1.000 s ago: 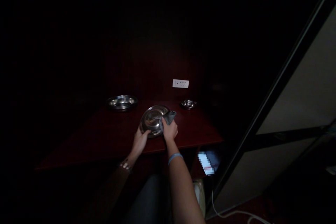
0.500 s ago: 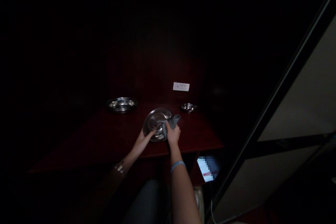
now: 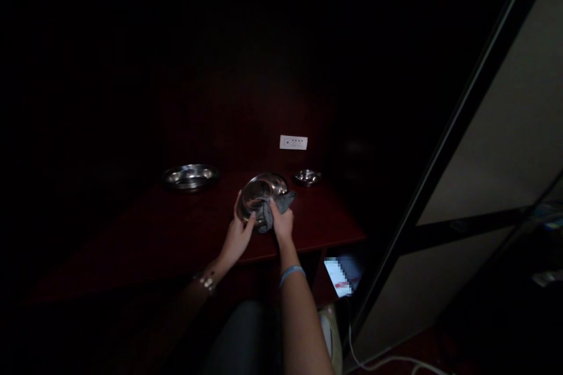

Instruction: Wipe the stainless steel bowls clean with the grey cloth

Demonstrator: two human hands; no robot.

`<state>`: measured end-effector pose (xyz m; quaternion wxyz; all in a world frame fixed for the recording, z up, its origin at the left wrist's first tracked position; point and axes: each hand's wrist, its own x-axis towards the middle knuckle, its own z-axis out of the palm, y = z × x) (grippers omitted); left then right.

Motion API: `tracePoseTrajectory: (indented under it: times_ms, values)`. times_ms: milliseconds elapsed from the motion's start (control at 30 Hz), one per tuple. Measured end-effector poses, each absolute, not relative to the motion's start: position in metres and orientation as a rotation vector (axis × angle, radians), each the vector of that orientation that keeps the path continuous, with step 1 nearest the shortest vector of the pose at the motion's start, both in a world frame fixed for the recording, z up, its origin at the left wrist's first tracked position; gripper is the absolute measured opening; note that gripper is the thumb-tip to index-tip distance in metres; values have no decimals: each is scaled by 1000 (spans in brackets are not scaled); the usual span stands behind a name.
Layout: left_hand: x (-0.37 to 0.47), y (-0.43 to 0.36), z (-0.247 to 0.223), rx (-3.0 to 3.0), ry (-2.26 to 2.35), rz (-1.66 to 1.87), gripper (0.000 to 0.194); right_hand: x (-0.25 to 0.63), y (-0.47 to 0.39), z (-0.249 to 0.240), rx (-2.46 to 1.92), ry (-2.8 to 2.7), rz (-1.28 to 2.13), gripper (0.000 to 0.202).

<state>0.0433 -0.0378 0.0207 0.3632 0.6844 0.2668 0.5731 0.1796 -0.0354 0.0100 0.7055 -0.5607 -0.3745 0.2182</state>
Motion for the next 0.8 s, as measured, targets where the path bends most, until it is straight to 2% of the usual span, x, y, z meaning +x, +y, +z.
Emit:
tracePoseTrajectory:
  times_ms: [133,267,433,533,667,800]
  values:
    - [29,-33,34,1875,740,1364,75,181,-34,10,-1286,-834,460,45]
    - [-7,-21,68,2107,824,1033,75,182,-32,7,-1415,-847,375,45]
    - [-32,-5,103,2256,894,755,65,180,-31,3,-1430,-889,418,45]
    - [-24,-4,93,2182,942,795,65,182,-30,3,-1394,-822,415,45]
    - [1,-9,53,1933,861,1070,80,186,-29,4,-1351,-750,395,45]
    - [28,-16,19,1736,766,1266,88,186,-30,4,-1361,-745,378,43]
